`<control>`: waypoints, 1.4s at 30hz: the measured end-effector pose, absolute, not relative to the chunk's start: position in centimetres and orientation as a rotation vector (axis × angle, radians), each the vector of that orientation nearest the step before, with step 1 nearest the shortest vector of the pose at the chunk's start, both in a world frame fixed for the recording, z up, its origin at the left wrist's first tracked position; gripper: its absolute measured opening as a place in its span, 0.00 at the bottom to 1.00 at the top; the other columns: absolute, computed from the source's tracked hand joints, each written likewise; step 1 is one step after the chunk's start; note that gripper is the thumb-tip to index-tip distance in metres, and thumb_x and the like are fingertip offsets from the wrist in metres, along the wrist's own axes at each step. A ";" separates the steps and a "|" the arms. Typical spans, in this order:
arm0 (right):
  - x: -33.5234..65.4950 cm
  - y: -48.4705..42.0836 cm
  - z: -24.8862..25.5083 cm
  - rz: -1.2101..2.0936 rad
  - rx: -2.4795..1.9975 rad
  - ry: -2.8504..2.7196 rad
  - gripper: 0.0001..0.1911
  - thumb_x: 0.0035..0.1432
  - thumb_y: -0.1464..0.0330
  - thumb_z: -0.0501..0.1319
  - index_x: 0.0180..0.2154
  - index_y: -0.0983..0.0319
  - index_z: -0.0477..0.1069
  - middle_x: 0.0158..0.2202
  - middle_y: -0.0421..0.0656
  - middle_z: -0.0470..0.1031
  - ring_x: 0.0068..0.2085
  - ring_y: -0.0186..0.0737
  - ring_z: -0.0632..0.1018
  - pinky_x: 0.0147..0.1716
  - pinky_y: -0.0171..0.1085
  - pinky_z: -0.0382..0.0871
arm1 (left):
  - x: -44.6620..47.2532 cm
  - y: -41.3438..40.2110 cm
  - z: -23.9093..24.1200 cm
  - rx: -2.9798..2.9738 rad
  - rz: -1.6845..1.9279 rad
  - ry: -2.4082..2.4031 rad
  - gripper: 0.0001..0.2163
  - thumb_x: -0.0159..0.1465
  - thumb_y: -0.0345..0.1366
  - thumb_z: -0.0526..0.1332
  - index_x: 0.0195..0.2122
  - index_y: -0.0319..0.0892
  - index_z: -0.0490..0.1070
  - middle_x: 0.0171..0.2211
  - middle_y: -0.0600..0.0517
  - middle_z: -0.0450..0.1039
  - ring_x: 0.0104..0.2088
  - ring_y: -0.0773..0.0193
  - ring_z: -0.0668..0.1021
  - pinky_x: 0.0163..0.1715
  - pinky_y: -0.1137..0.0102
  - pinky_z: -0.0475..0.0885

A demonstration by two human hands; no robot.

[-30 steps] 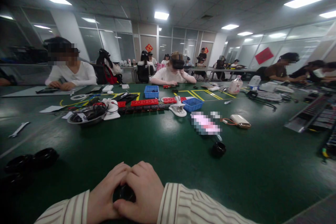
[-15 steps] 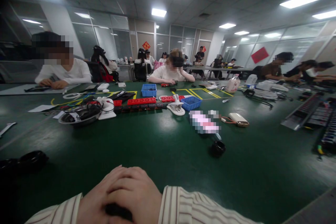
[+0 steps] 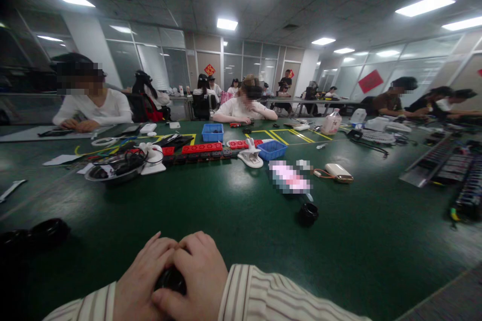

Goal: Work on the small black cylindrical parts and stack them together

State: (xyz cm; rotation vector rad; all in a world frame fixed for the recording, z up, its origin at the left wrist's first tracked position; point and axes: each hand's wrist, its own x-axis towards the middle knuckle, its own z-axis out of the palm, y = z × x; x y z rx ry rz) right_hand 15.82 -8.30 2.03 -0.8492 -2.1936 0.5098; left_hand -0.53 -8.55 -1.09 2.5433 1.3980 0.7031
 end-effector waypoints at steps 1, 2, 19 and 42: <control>15.8 -8.2 1.9 0.499 -0.844 -2.221 0.16 0.47 0.59 0.61 0.35 0.61 0.67 0.36 0.43 0.67 0.38 0.40 0.67 0.39 0.39 0.60 | -0.5 -8.5 -1.0 2.529 0.671 1.378 0.18 0.40 0.39 0.64 0.34 0.43 0.67 0.35 0.50 0.67 0.39 0.55 0.70 0.55 0.48 0.50; 15.7 -8.1 1.8 0.490 -0.816 -2.247 0.14 0.45 0.62 0.62 0.35 0.61 0.67 0.35 0.42 0.68 0.38 0.39 0.67 0.39 0.39 0.60 | -0.5 -8.4 -0.8 2.512 0.646 1.356 0.16 0.41 0.37 0.63 0.33 0.43 0.68 0.34 0.51 0.67 0.38 0.56 0.70 0.54 0.48 0.51; 15.7 -7.6 1.7 0.554 -0.315 -2.246 0.15 0.57 0.59 0.49 0.38 0.61 0.67 0.40 0.43 0.73 0.45 0.37 0.69 0.48 0.38 0.58 | -1.1 -8.6 -0.7 2.507 0.633 1.151 0.28 0.45 0.44 0.65 0.48 0.47 0.63 0.46 0.48 0.67 0.48 0.51 0.68 0.56 0.51 0.53; 15.7 -8.2 2.4 0.565 -0.754 -2.305 0.07 0.46 0.68 0.64 0.29 0.61 0.69 0.30 0.40 0.70 0.35 0.35 0.70 0.37 0.34 0.62 | -0.1 -8.5 0.4 2.413 0.664 1.153 0.13 0.42 0.34 0.63 0.31 0.42 0.66 0.33 0.51 0.66 0.36 0.58 0.70 0.43 0.61 0.65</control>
